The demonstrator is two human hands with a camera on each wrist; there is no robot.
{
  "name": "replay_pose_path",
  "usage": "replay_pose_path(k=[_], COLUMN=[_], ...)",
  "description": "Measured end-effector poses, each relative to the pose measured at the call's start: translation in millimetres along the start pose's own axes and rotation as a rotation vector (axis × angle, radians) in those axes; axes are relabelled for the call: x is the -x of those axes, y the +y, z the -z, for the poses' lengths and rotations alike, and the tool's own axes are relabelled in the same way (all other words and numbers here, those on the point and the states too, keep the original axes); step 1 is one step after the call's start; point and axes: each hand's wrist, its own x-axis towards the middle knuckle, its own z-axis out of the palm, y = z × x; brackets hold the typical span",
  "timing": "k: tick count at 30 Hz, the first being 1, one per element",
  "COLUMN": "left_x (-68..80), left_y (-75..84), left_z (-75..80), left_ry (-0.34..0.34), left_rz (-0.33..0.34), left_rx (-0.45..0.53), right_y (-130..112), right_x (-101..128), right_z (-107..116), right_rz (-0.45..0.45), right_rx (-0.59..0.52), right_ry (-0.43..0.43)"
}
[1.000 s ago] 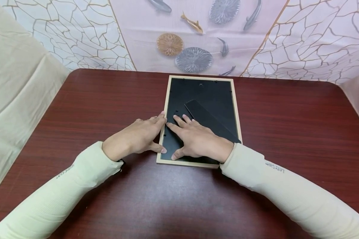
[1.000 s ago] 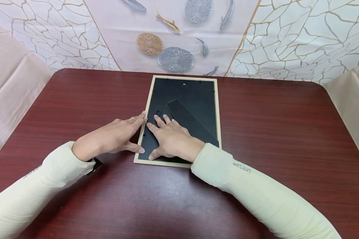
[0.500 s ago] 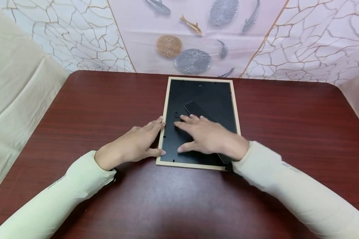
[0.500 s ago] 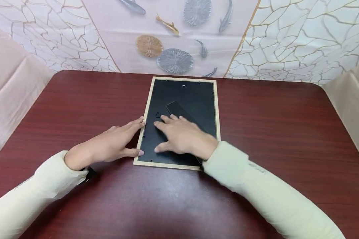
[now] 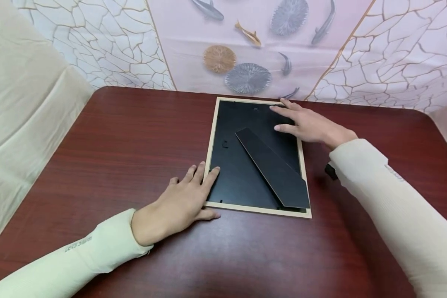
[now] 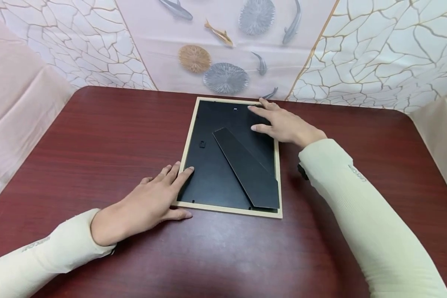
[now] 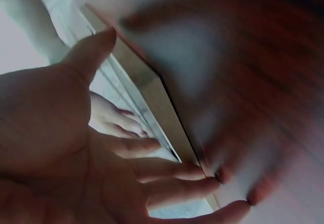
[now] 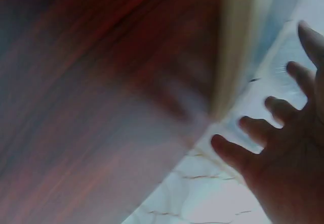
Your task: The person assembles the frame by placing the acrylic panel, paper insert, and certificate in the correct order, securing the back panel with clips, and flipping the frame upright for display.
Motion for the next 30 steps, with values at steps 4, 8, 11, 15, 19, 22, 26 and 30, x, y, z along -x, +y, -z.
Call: replay_pose_path(k=[4,8,11,15,19,22,26,30], left_x=[1.1,2.4,1.9,1.8,3.3,5.1,8.7,10.2], left_y=[8.7,13.0,13.4,10.1,2.8,-4.8,-17.4,-31.2], left_z=[-5.7,-7.8,-8.2,-6.8,-4.7,-3.9,-2.5,-2.3], left_ry=[0.064,0.109,0.127,0.152,0.157,0.161,0.210,0.297], left_rz=[-0.004,-0.020,-0.053,-0.129,-0.183,-0.209,-0.267,-0.343], left_rx=[-0.093,-0.192,-0.242,-0.294,-0.296,-0.271,-0.180,0.010], right_y=[16.1,18.6,17.1,13.2,10.6,9.7,11.0,15.3], right_x=[-12.9,-23.1,-26.9,-26.4,-20.6,-13.1,-1.8,10.5], right_z=[-1.7,-3.3,-4.4,-4.4,-3.8,-3.2,-3.8,-7.6], right_rz=[-0.013,0.000,0.018,0.021,0.006,0.006,0.009,-0.003], right_rx=[-0.005,-0.017,0.028,0.081,0.087,0.068,0.038,0.044], right_ry=[-0.001,-0.003,-0.001,-0.009,-0.018,-0.020,-0.020,-0.003])
